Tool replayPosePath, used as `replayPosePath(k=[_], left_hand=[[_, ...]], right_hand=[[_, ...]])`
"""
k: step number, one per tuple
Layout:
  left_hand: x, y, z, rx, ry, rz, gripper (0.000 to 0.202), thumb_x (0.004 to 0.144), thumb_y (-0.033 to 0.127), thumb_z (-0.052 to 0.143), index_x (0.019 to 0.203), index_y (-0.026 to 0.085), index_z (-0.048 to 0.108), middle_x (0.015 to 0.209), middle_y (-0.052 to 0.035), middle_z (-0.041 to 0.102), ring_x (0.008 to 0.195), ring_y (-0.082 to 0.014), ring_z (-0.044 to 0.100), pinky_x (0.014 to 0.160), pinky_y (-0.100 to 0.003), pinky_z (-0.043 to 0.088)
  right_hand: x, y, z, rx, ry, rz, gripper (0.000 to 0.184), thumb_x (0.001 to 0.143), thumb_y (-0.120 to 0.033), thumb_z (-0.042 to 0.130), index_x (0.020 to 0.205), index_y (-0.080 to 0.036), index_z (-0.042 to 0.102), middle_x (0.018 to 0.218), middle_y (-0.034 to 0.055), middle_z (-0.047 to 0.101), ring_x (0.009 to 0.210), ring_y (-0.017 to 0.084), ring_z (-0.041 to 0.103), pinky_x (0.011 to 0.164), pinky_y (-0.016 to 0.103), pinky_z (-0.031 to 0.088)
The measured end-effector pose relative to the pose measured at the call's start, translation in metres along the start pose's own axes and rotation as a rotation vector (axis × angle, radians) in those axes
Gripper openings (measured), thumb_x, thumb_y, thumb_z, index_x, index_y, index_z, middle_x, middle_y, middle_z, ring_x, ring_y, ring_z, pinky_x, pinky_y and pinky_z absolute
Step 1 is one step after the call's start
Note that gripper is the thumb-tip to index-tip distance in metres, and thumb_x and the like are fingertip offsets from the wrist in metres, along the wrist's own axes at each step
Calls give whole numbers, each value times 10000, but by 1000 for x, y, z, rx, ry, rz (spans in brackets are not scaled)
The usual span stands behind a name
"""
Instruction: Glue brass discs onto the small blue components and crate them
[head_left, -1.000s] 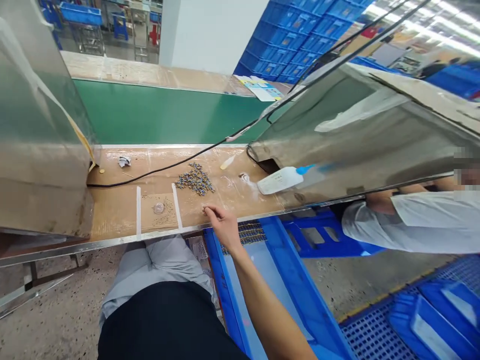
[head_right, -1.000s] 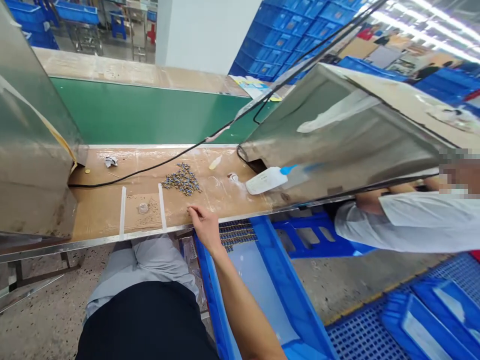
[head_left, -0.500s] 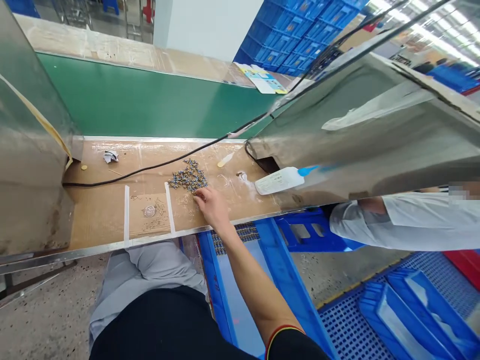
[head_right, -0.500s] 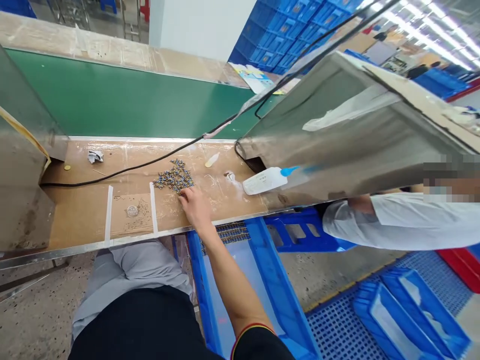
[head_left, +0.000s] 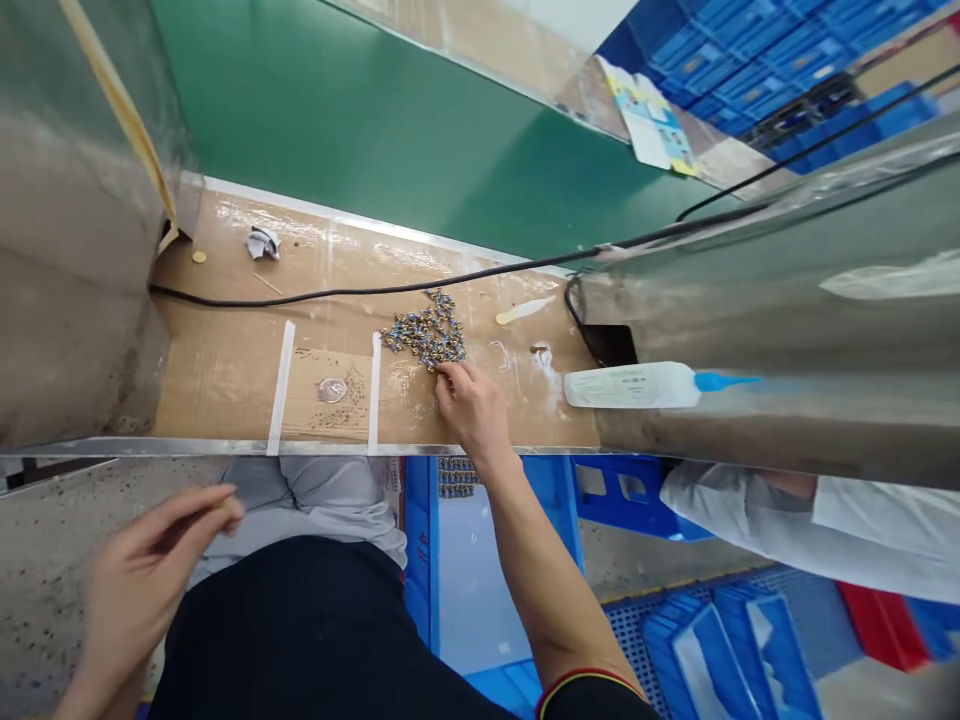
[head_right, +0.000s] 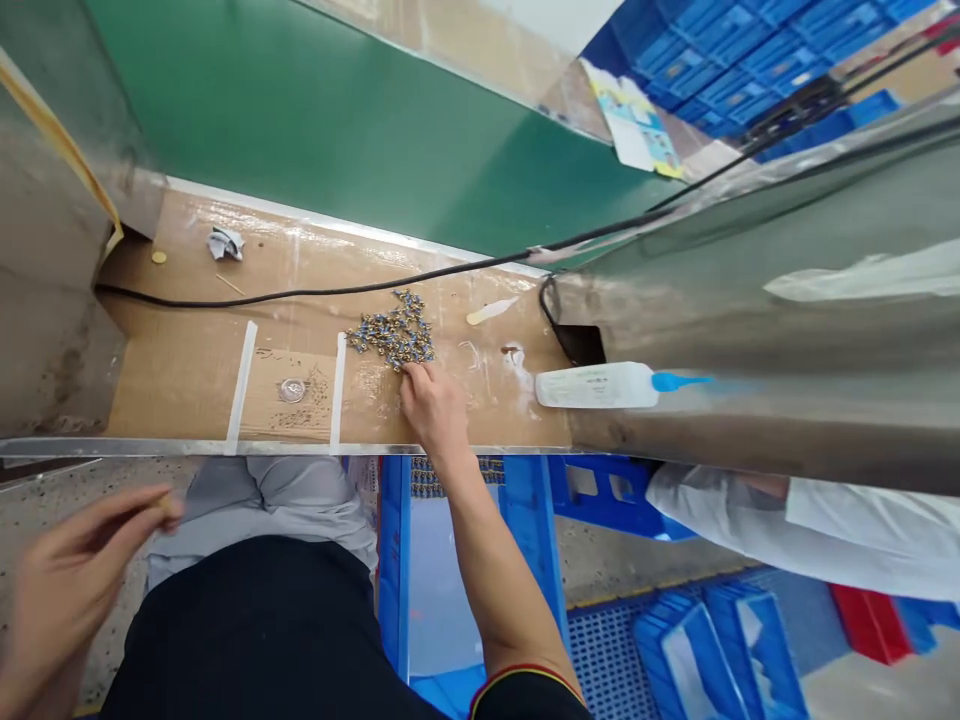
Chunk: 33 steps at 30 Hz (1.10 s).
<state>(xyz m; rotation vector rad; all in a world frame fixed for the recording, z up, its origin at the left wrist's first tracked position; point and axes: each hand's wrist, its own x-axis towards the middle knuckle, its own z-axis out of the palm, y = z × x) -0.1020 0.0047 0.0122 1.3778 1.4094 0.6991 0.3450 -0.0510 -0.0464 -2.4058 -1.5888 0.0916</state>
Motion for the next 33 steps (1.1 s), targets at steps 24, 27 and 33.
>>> replayPosePath(k=[24, 27, 33], left_hand=[[60, -4, 89, -311, -262, 61, 271, 1055, 441, 877, 1215, 229, 926, 1112, -75, 923, 1021, -258, 913, 954, -342, 763], [66, -3, 89, -371, -296, 32, 308, 1038, 427, 910, 1256, 213, 878, 1101, -85, 921, 1005, -236, 909, 941, -301, 749], [70, 1, 86, -411, -309, 84, 128, 1007, 297, 899, 1058, 189, 855, 989, -69, 897, 902, -165, 868, 838, -192, 687]], right_hand=[[-34, -75, 12, 868, 221, 98, 126, 1040, -387, 855, 1090, -273, 875, 1097, 55, 877, 1050, 253, 839, 932, 422, 713], [-30, -98, 13, 989, 228, 49, 77, 1039, -316, 887, 1113, -298, 896, 1092, 32, 888, 1039, 236, 853, 933, 399, 715], [-23, -120, 16, 857, 273, -196, 203, 1088, -189, 827, 1181, -347, 915, 1146, 15, 914, 1104, 242, 880, 1037, 427, 726]])
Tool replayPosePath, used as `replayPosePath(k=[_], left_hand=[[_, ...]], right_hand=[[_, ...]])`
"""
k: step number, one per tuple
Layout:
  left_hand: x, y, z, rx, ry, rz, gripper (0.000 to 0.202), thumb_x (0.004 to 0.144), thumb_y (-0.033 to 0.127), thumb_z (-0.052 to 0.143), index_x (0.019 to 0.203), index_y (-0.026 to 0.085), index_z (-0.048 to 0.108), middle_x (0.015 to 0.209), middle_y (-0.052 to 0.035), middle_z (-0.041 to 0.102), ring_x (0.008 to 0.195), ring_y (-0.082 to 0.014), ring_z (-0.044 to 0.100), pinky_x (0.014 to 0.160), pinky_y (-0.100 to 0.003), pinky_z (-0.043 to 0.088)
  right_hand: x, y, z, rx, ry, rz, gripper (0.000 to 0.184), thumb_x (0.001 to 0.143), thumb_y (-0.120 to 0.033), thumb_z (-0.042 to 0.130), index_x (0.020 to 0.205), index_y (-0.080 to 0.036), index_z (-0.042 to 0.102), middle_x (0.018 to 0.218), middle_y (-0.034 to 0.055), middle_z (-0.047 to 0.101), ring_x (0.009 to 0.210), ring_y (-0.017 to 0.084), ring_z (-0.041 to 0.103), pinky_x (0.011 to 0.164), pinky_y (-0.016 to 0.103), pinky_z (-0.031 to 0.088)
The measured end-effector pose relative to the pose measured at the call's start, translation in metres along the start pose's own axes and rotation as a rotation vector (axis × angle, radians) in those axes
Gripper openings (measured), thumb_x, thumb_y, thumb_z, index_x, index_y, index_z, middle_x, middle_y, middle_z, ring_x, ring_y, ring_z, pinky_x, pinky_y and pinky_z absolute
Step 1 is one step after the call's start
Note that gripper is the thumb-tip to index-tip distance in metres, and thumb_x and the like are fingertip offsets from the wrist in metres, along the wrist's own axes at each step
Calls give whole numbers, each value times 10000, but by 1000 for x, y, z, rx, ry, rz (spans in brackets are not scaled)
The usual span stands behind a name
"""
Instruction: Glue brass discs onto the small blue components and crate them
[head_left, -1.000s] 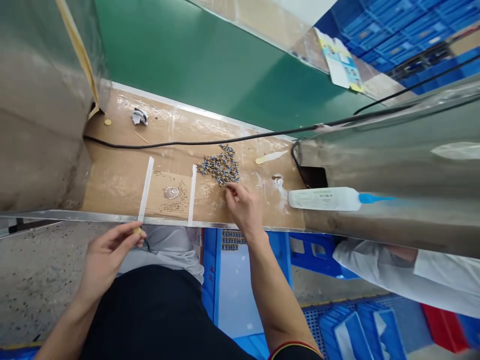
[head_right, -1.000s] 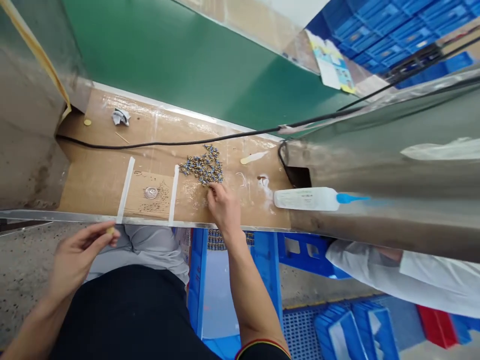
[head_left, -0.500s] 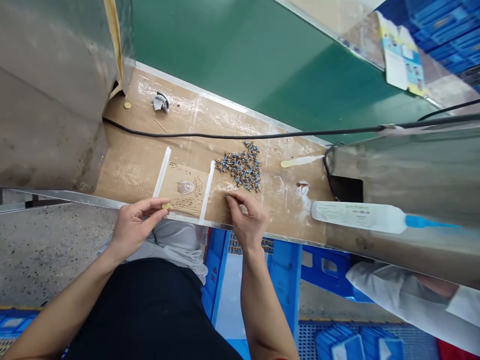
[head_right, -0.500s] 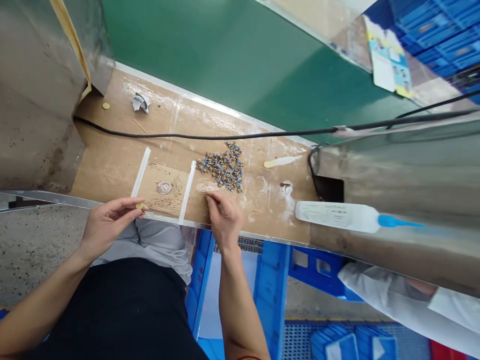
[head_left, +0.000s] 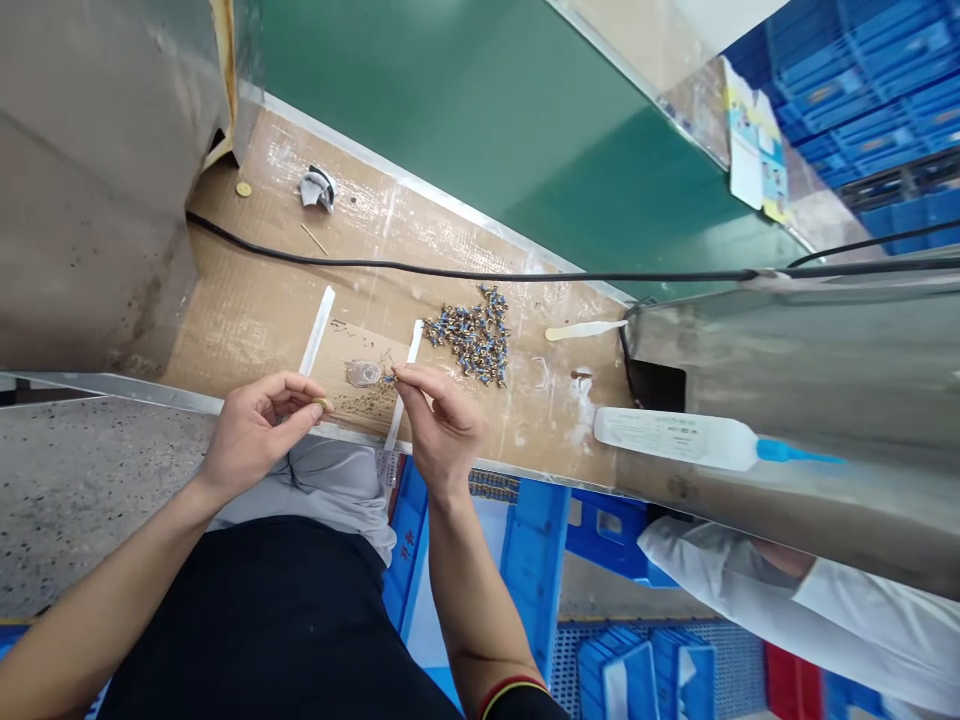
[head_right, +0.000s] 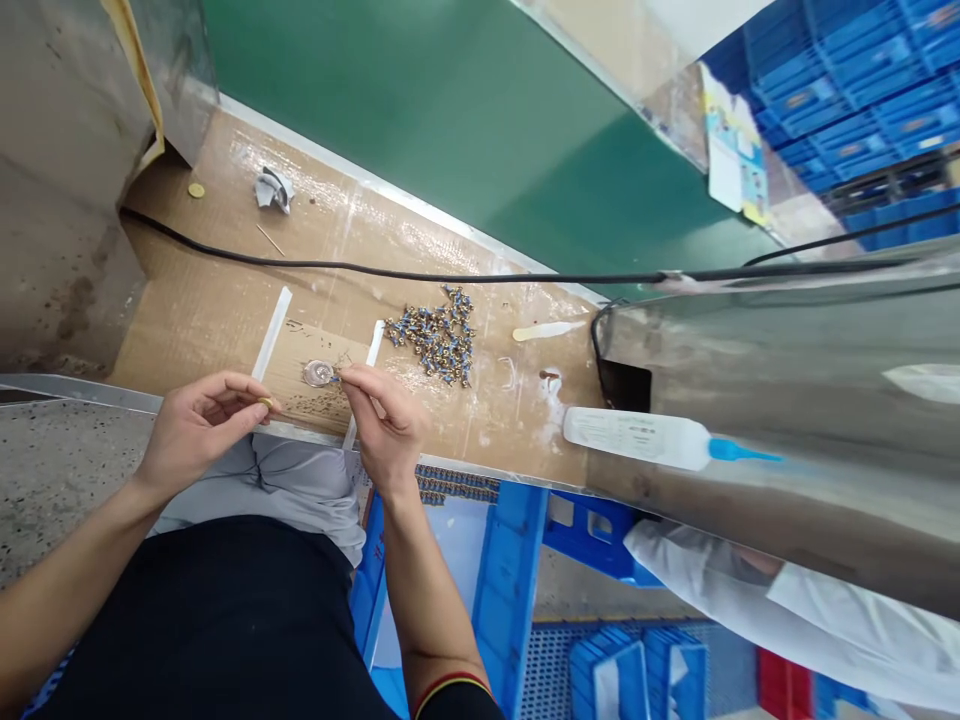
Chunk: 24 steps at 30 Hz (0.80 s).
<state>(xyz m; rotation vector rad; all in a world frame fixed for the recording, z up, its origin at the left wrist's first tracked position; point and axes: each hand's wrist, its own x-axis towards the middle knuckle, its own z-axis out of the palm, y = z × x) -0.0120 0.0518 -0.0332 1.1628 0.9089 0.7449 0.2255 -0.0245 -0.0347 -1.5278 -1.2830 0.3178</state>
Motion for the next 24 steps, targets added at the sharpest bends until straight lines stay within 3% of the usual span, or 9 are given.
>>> replayPosePath(k=[6, 13, 24], left_hand=[[-2, -2, -4, 0, 18, 57, 59, 945, 216, 915, 998, 213, 891, 855, -13, 827, 777, -124, 780, 722, -170, 611], [-1, -4, -6, -47, -25, 102, 78, 993, 195, 874, 1033, 250, 913, 962, -8, 830, 870, -120, 751, 776, -186, 584], [-2, 1, -6, 17, -48, 134, 73, 1036, 198, 840, 1043, 249, 892, 987, -10, 827, 898, -141, 744, 817, -247, 581]], right_hand=[[3, 3, 1, -142, -30, -149, 260, 1095, -112, 793, 1211, -318, 902, 1172, 31, 915, 1116, 228, 887, 1010, 394, 737], [8, 0, 2, -228, -70, -205, 214, 1126, -148, 749, 1186, -292, 897, 1148, 55, 913, 1079, 242, 893, 981, 409, 749], [9, -2, 0, -283, -133, -303, 305, 1109, -53, 734, 1256, -285, 865, 1189, 74, 899, 1084, 229, 877, 955, 383, 709]])
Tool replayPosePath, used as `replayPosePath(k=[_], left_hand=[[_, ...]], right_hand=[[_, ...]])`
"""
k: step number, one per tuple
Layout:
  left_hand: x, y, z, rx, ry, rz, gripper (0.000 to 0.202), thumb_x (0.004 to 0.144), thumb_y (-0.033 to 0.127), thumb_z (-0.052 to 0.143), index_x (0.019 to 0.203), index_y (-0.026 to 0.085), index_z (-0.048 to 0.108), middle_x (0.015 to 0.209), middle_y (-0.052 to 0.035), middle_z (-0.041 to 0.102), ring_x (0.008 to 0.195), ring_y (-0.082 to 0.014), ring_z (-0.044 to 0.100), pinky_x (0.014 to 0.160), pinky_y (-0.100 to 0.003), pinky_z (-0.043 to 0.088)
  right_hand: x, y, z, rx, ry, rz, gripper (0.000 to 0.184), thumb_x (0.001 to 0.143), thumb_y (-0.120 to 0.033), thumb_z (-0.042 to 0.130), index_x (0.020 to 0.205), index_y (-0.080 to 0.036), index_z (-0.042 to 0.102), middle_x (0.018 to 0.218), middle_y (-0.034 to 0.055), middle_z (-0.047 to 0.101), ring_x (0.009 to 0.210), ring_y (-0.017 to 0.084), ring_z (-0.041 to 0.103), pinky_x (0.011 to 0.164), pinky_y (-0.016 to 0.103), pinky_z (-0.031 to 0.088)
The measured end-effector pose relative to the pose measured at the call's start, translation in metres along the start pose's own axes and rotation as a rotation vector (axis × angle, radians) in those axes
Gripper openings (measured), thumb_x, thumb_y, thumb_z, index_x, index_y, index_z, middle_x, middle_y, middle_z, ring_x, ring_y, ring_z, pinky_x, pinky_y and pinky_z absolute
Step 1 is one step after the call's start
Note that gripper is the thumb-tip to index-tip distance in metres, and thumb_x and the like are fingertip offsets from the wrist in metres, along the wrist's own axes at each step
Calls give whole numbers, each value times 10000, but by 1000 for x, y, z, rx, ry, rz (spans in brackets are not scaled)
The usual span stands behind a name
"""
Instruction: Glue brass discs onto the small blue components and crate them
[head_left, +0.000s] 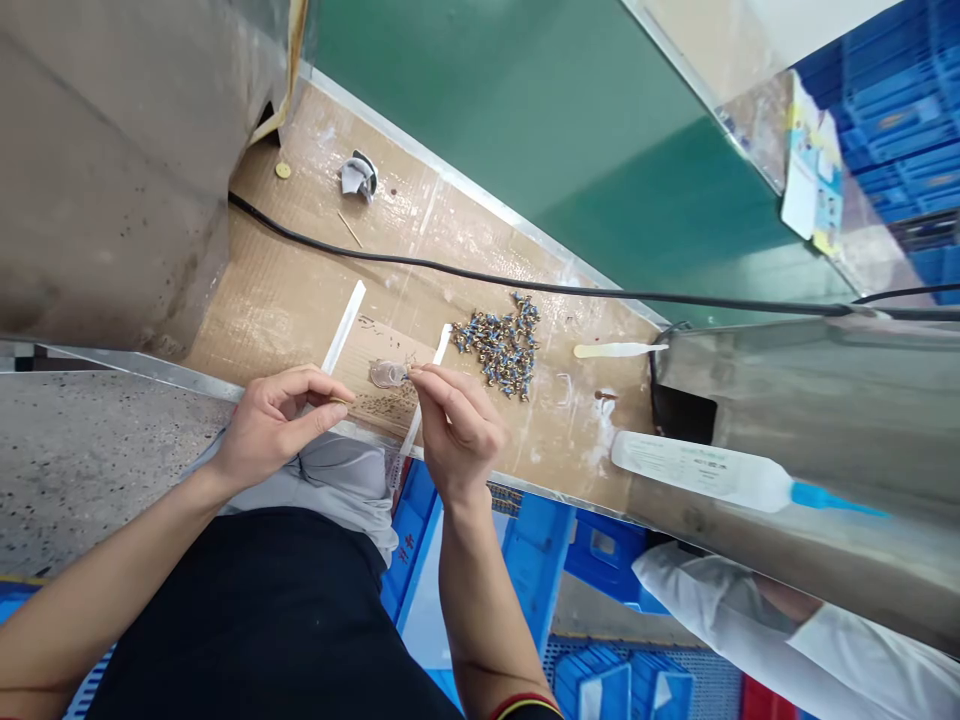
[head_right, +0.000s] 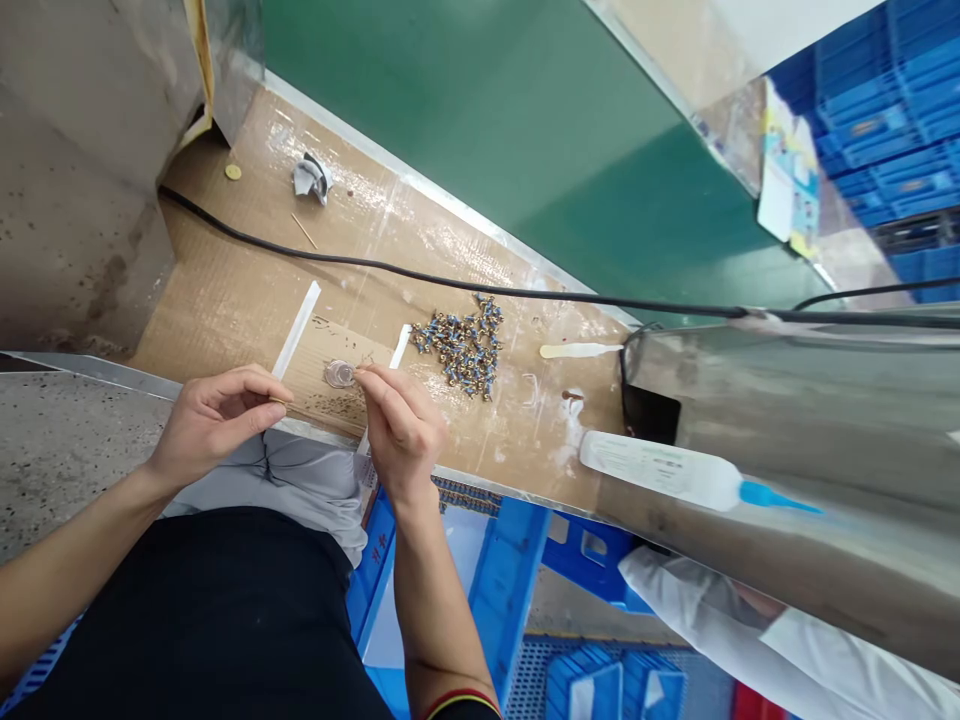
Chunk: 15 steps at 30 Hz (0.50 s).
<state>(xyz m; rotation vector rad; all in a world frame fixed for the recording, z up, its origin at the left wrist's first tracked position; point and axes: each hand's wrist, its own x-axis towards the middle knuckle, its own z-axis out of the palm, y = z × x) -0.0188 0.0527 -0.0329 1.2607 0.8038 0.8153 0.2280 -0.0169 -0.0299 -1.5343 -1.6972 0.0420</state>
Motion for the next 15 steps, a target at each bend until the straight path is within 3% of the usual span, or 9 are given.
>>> replayPosePath(k=[6, 12, 15], left_hand=[[2, -2, -1, -13, -18, 0, 76, 1052, 197, 814, 1048, 247, 872, 1028, -10, 837, 973, -146, 774, 876, -237, 601], [0, -1, 0, -17, -25, -99, 64, 1055, 266, 837, 1057, 230, 890, 1002, -31, 872, 941, -165, 821, 855, -241, 644], [-1, -2, 1, -45, -7, -146, 146, 1045, 323, 875, 1155, 227, 890, 997, -47, 884, 918, -179, 837, 835, -252, 665]], right_hand=[[2, 0, -2, -68, -28, -61, 339, 1101, -29, 729, 1279, -288, 857, 1195, 76, 901, 1085, 234, 880, 939, 378, 695], [1, 2, -4, -108, -44, -81, 342, 1113, -56, 723, 1318, -296, 855, 1215, 82, 901, 1095, 233, 880, 955, 374, 694], [1, 1, -5, -96, -47, -81, 358, 1103, -41, 729, 1314, -299, 859, 1217, 81, 903, 1107, 241, 879, 958, 379, 691]])
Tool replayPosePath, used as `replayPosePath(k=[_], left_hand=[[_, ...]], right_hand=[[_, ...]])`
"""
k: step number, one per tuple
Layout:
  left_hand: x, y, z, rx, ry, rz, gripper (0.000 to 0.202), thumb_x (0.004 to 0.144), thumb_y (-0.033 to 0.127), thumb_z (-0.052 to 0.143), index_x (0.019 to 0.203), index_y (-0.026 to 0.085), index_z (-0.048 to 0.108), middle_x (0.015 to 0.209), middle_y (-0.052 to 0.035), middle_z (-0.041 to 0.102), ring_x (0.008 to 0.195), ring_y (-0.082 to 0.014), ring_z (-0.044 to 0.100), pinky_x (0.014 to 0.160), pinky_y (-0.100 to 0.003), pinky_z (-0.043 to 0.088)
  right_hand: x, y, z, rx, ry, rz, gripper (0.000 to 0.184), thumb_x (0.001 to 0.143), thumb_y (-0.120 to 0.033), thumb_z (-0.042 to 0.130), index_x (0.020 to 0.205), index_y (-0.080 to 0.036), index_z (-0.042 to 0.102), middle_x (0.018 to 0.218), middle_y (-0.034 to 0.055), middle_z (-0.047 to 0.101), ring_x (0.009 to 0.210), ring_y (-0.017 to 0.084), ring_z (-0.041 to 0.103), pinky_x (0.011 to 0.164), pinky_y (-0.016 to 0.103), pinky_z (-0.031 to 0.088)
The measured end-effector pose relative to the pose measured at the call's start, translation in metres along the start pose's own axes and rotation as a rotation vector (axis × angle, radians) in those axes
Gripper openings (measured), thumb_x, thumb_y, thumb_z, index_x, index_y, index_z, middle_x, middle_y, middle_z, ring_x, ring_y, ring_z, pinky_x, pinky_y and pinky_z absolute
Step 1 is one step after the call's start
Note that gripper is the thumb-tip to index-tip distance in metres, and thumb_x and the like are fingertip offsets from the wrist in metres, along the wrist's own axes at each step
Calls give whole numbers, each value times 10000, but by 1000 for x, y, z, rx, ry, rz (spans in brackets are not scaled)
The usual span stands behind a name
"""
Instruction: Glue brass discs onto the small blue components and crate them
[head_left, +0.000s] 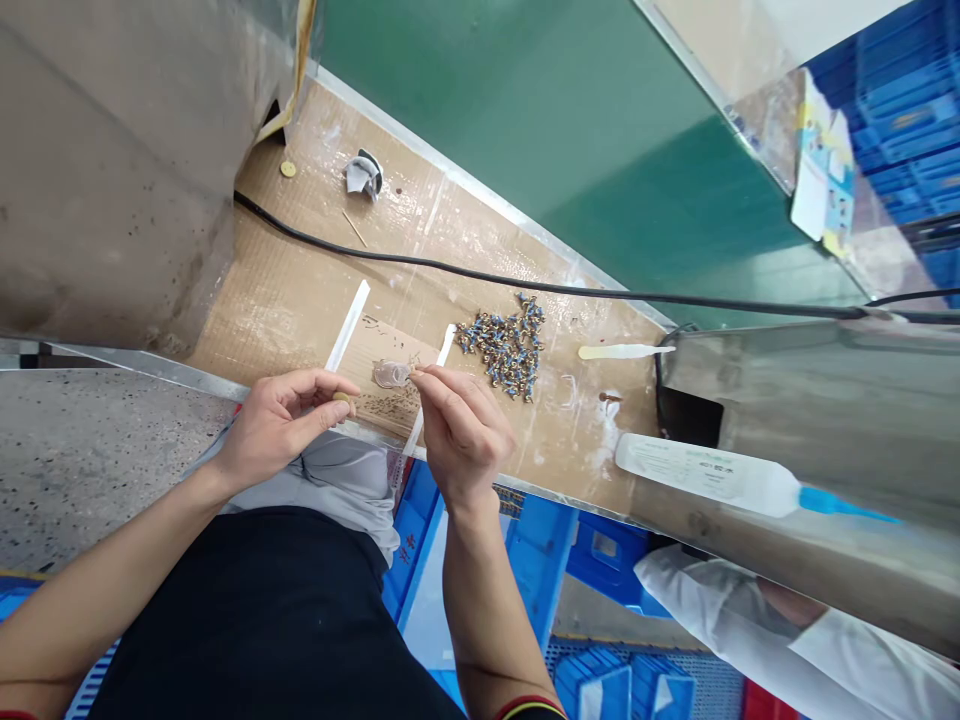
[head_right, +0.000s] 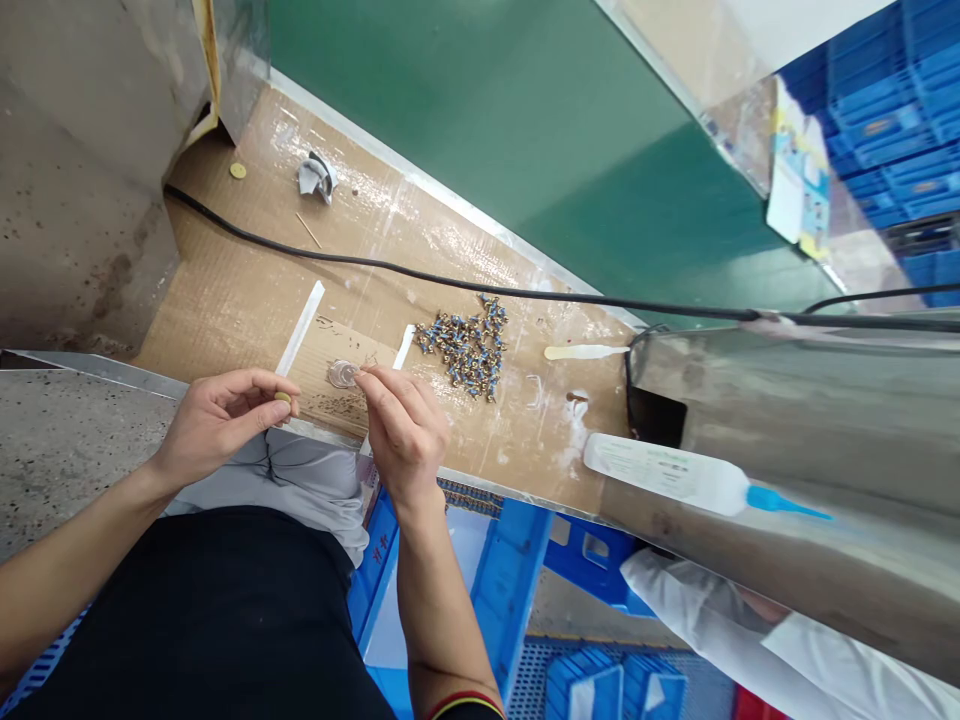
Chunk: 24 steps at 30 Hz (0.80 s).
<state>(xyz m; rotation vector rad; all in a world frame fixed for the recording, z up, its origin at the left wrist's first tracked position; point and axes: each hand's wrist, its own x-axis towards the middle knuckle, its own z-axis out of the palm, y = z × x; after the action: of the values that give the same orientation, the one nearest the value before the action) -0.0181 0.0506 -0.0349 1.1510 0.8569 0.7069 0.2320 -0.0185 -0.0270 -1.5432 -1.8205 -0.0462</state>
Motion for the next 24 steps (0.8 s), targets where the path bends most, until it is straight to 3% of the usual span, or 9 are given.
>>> replayPosePath(k=[7, 14, 24], left_hand=[[0, -4, 1, -70, 8, -56, 248, 1010, 366, 934, 1174, 193, 865, 957, -67, 888, 782, -165, 818, 773, -260, 693], [0, -2, -1, -65, -7, -57, 279, 1063, 385, 892, 1283, 214, 902, 1038, -79, 905, 937, -196, 878, 851, -269, 739], [0, 0, 0, -38, -7, -39, 258, 1075, 358, 875, 1292, 223, 907, 1027, -69, 898, 920, -178, 863, 856, -251, 733]], right_hand=[[3, -6, -4, 29, 35, 101, 219, 1146, -159, 716, 1215, -289, 879, 1162, 75, 908, 1059, 245, 886, 943, 420, 744], [3, -5, -7, 85, 12, 135, 208, 1138, -149, 731, 1196, -286, 876, 1167, 70, 907, 1071, 243, 883, 950, 421, 738], [5, -5, -6, 110, -21, 130, 218, 1140, -134, 721, 1198, -288, 865, 1168, 67, 901, 1070, 236, 877, 950, 410, 730]])
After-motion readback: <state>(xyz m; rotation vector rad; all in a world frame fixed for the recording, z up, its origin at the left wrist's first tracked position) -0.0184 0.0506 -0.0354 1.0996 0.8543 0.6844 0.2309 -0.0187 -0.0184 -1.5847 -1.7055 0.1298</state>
